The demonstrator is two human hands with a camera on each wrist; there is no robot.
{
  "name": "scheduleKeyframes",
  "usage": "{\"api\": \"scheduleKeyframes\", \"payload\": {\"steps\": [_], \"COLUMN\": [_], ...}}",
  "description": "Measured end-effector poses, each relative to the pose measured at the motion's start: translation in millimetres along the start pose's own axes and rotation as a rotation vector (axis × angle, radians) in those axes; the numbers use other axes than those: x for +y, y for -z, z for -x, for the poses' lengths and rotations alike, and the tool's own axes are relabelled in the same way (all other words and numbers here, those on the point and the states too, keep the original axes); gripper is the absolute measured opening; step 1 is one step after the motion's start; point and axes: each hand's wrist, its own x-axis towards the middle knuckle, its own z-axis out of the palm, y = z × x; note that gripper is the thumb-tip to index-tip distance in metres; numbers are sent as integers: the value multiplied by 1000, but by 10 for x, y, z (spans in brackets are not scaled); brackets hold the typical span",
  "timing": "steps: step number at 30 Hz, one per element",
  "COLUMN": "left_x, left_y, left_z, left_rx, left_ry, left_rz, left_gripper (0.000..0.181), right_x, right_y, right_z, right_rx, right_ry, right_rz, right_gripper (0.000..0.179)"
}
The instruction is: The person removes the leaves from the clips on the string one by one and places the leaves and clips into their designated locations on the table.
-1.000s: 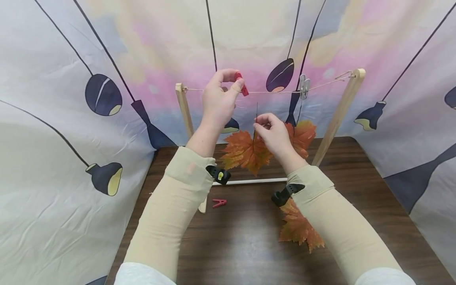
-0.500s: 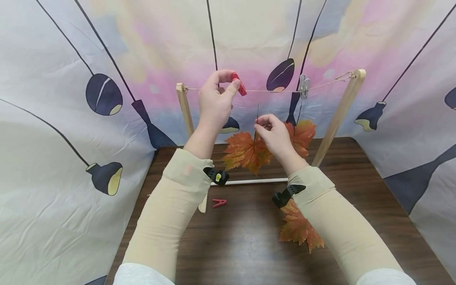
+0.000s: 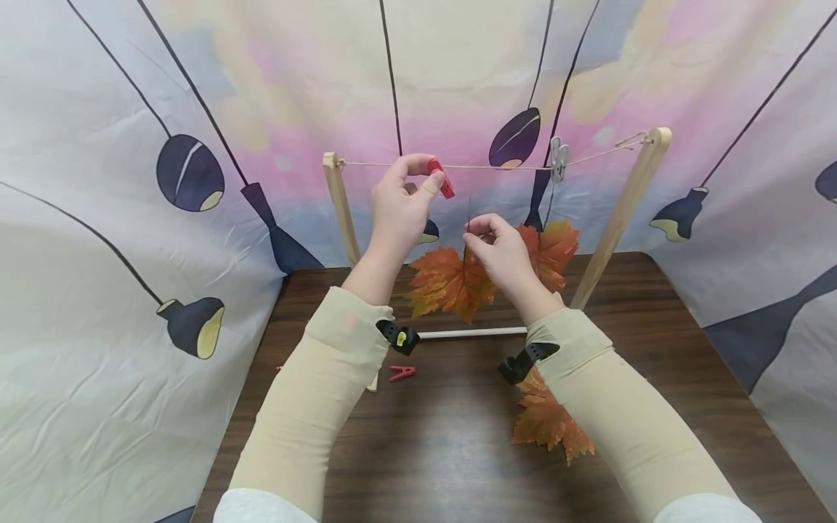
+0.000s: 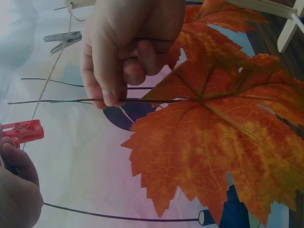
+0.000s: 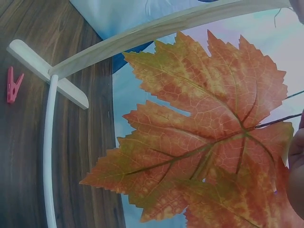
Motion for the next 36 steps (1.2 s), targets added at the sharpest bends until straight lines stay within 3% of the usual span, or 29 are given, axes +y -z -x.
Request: {"api": "scheduleKeyframes", "payload": {"steps": [21,36], "left_x": [-259,-359], "left_y": [77,145], "left_z": [141,200], "left_rx": [-32,-60], "left_ry": [90,107], "left_rz": [37,-34], "left_gripper": [31,37], "right_x": [51,58], "right_y": [-167,-231], "right_z": [113,193], "right_rx": [-35,-73], "right_ry": [3,-7], "right_rz": [-18,-41], "right_gripper": [20,18]}}
